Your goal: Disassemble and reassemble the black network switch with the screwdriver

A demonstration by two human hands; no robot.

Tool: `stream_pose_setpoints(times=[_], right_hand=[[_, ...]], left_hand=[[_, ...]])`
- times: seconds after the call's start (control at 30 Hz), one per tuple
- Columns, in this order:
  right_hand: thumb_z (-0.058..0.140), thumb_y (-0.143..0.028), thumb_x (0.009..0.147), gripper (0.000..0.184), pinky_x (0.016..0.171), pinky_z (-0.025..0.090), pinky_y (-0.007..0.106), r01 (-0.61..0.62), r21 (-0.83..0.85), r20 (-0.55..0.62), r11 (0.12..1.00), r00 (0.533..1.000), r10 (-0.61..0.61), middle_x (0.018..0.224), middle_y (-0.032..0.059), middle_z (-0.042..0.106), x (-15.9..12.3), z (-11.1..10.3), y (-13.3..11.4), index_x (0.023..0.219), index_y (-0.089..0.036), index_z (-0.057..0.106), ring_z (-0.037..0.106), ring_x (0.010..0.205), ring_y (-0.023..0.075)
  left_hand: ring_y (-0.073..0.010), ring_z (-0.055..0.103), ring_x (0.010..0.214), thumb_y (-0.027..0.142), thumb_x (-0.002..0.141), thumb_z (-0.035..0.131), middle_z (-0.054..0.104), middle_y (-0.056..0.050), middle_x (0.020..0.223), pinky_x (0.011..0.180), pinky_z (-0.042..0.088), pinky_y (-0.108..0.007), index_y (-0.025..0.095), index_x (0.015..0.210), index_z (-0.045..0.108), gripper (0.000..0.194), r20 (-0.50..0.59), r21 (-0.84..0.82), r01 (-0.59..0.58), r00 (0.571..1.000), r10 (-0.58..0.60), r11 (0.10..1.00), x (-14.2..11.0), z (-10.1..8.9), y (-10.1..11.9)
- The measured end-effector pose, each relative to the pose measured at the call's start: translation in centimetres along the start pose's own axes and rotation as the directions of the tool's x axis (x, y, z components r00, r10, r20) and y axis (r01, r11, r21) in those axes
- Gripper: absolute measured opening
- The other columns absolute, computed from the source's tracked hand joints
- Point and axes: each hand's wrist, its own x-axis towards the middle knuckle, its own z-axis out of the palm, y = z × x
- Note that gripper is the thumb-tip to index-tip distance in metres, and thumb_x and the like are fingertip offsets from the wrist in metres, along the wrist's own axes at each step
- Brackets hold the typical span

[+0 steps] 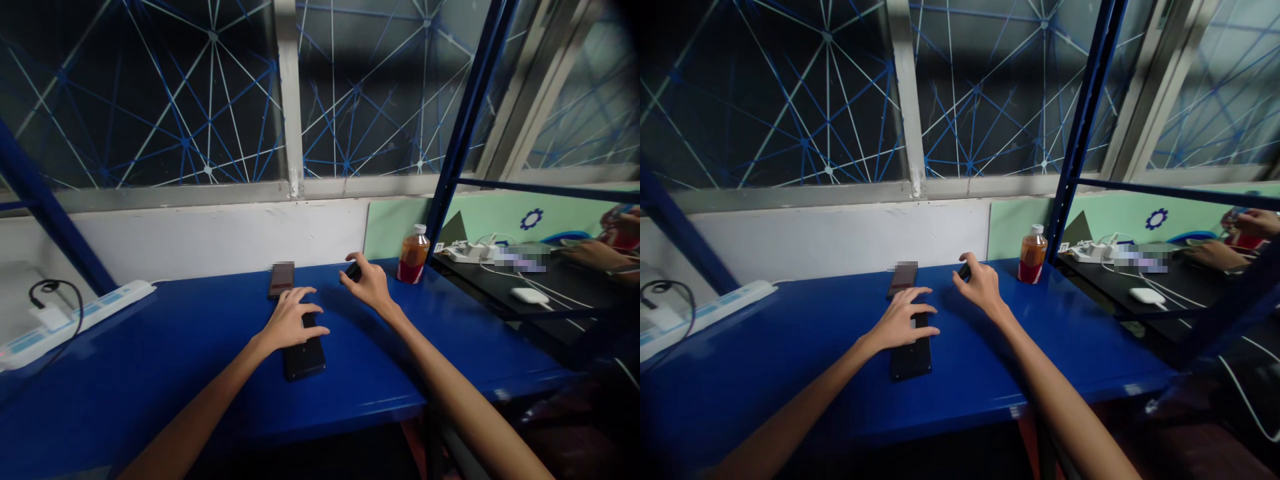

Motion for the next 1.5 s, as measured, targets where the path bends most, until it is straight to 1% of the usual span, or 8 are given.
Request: stream_pose_setpoints(times=[0.13, 0.57, 0.83, 1.1, 1.2, 1.3, 1.4, 1.5], right_hand=[[0.055, -0.037, 0.078, 0.028, 0.056, 0.04, 0.025, -0.003, -0.002, -0.003, 1.0, 1.0, 0.003, 0.063, -0.0016, 0.067, 0.0, 0.0, 0.0, 0.103, -0.025, 0.057, 0.063, 0.057, 0.0188], [0.055, -0.038, 0.077, 0.029, 0.054, 0.039, 0.024, -0.012, -0.006, 0.003, 1.0, 1.0, 0.012, 0.06, -0.0024, 0.065, 0.1, 0.0, 0.2, 0.102, -0.024, 0.057, 0.06, 0.052, 0.0173], [0.056, -0.037, 0.077, 0.028, 0.053, 0.038, 0.024, -0.012, -0.008, -0.003, 1.0, 1.0, 0.012, 0.059, -0.0024, 0.064, 0.1, -0.1, 0.1, 0.102, -0.024, 0.058, 0.059, 0.052, 0.017], [0.056, -0.037, 0.077, 0.028, 0.055, 0.041, 0.024, -0.047, 0.05, -0.055, 0.998, 0.997, 0.05, 0.057, -0.0028, 0.062, 0.6, -1.0, 0.5, 0.101, -0.023, 0.057, 0.061, 0.055, 0.0174], [0.056, -0.037, 0.077, 0.027, 0.055, 0.041, 0.024, -0.042, 0.052, -0.053, 0.998, 0.998, 0.045, 0.057, -0.0031, 0.061, 0.6, -0.9, 0.6, 0.1, -0.023, 0.057, 0.061, 0.054, 0.0173], [0.057, -0.036, 0.077, 0.027, 0.056, 0.041, 0.024, -0.027, 0.046, -0.046, 0.999, 0.999, 0.029, 0.058, -0.0032, 0.062, 0.5, -0.7, 0.5, 0.101, -0.024, 0.056, 0.061, 0.055, 0.0177], [0.057, -0.035, 0.077, 0.027, 0.057, 0.042, 0.025, -0.026, 0.042, -0.04, 0.999, 0.999, 0.027, 0.059, -0.0027, 0.063, 0.5, -0.7, 0.5, 0.101, -0.023, 0.056, 0.062, 0.056, 0.0181], [0.057, -0.035, 0.077, 0.027, 0.058, 0.042, 0.025, -0.026, 0.047, -0.045, 0.999, 0.999, 0.028, 0.059, -0.0025, 0.063, 0.5, -0.7, 0.5, 0.101, -0.023, 0.056, 0.062, 0.056, 0.0179]], left_hand=[[-0.0335, 0.045, 0.117, 0.072, 0.073, 0.056, 0.048, -0.01, 0.126, 0.094, 0.037, -0.05, 0.028, 0.114, 0.065, 0.061, -0.184, 0.126, 0.232, 0.961, -0.207, 0.965, 0.0, 0.7, 0.7], [-0.047, 0.038, 0.121, 0.069, 0.07, 0.058, 0.032, -0.022, 0.141, 0.084, 0.041, -0.06, 0.018, 0.116, 0.061, 0.068, -0.048, 0.269, 0.332, 0.942, -0.332, 0.904, -0.4, 0.4, 3.1], [-0.0367, 0.043, 0.122, 0.039, 0.068, 0.07, 0.019, -0.011, 0.149, 0.09, 0.046, -0.05, 0.023, 0.112, 0.061, 0.048, 0.001, 0.074, 0.18, 0.984, -0.181, 0.981, -0.3, 0.8, 1.1], [-0.0281, 0.045, 0.124, 0.02, 0.069, 0.064, 0.015, -0.004, 0.154, 0.097, 0.044, -0.04, 0.028, 0.115, 0.061, 0.047, 0.174, -0.15, 0.017, 0.985, 0.01, 0.989, 0.1, -1.4, -0.8], [-0.0326, 0.04, 0.128, 0.031, 0.071, 0.067, 0.02, -0.006, 0.152, 0.096, 0.043, -0.044, 0.032, 0.127, 0.053, 0.058, 0.174, -0.061, 0.032, 0.985, -0.021, 0.998, 0.0, -1.7, -1.1], [-0.0384, 0.039, 0.125, 0.054, 0.072, 0.065, 0.028, -0.011, 0.148, 0.096, 0.038, -0.053, 0.031, 0.132, 0.048, 0.066, 0.037, 0.148, 0.133, 0.989, -0.14, 0.98, 0.1, -1.4, -1.1], [-0.0379, 0.047, 0.116, 0.066, 0.075, 0.055, 0.045, -0.015, 0.132, 0.09, 0.039, -0.051, 0.024, 0.127, 0.053, 0.067, -0.069, 0.259, 0.238, 0.971, -0.228, 0.936, 0.1, -1.0, -1.1], [-0.0367, 0.053, 0.106, 0.075, 0.071, 0.051, 0.056, -0.015, 0.116, 0.086, 0.04, -0.048, 0.021, 0.125, 0.055, 0.077, -0.039, 0.274, 0.276, 0.96, -0.276, 0.921, 0.1, -0.8, -1.0]])
